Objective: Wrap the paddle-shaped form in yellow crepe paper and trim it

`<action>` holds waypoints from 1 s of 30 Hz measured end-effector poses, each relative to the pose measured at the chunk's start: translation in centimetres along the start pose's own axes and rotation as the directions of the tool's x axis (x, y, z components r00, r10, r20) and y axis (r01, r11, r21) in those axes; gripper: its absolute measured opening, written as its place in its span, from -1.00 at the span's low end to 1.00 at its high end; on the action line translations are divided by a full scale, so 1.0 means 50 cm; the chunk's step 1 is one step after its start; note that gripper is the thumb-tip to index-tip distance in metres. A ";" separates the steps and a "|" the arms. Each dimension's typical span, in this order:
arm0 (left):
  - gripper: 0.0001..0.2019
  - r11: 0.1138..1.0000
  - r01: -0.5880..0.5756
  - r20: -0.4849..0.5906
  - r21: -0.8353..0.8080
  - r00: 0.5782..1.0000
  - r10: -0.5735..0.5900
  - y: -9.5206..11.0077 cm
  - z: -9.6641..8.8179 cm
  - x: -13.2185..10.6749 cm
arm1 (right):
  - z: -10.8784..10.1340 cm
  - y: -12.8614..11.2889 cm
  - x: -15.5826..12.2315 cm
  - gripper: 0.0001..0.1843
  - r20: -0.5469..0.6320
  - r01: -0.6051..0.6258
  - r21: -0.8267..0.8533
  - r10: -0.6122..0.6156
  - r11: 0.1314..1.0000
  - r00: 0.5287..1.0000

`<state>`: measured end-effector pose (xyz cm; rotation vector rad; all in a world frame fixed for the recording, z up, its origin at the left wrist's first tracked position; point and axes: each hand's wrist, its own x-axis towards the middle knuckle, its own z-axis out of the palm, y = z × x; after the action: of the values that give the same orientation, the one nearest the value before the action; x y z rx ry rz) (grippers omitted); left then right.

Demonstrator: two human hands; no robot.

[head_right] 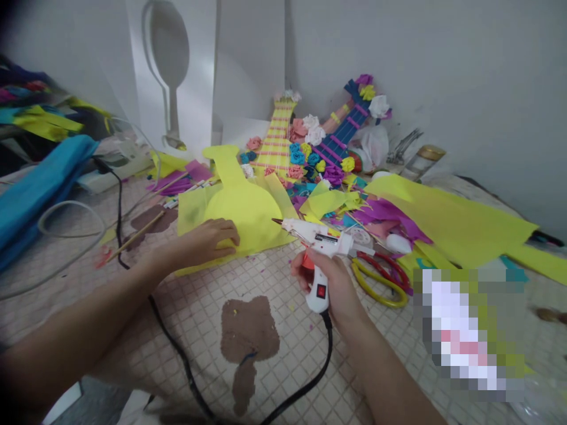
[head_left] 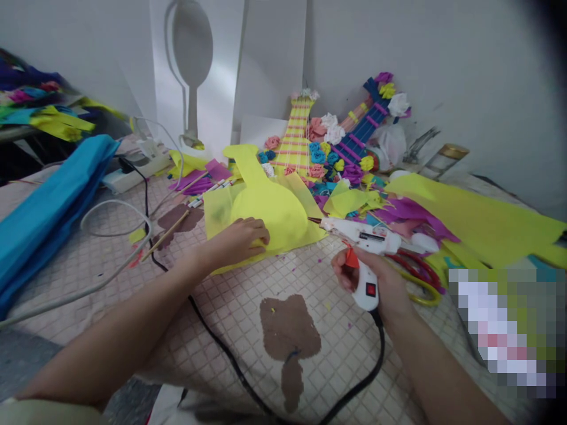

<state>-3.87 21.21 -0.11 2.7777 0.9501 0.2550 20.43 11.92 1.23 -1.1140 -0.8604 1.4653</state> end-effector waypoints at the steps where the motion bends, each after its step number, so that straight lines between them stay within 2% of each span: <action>1: -0.90 1.000 0.009 -0.006 0.017 1.000 -0.008 0.001 0.003 0.000 | -0.001 0.000 0.000 -0.72 0.001 -0.002 0.003 0.002 1.000 1.000; 6: -0.86 0.998 0.002 -0.024 0.070 1.000 -0.001 -0.002 0.006 -0.004 | -0.001 0.002 -0.001 -0.72 0.000 0.003 0.008 -0.003 1.000 1.000; 13: -0.82 1.000 0.008 -0.015 0.026 1.000 -0.007 -0.009 -0.011 -0.004 | -0.003 -0.002 -0.002 -0.71 0.005 0.017 0.012 -0.017 1.000 1.000; 17: -0.78 0.992 0.128 -0.145 0.021 0.982 -0.124 -0.020 -0.043 -0.013 | -0.018 -0.004 0.005 -0.71 0.015 0.030 0.056 -0.031 0.998 0.999; 20: -0.73 0.965 0.259 -0.287 -0.031 0.923 -0.257 -0.043 -0.063 -0.027 | -0.027 -0.009 0.009 -0.71 0.032 0.006 0.096 -0.009 0.995 0.999; 23: -0.75 0.869 0.432 -0.346 -0.242 0.798 -0.493 -0.074 -0.064 -0.049 | -0.027 -0.016 0.009 -0.72 0.010 0.026 0.117 -0.027 0.993 1.000; 27: -0.73 0.797 0.478 -0.332 -0.369 0.733 -0.594 -0.097 -0.039 -0.092 | -0.022 -0.023 0.005 -0.73 -0.023 0.061 0.137 -0.059 0.989 0.998; 30: -0.57 0.729 0.479 -0.336 -0.490 0.668 -0.664 -0.092 -0.012 -0.119 | -0.023 -0.025 0.005 -0.73 -0.030 0.070 0.150 -0.067 0.986 0.997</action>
<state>-11.36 21.18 -1.21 1.9432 1.6599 0.9543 21.89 12.32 2.00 -0.9793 -0.7502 1.4318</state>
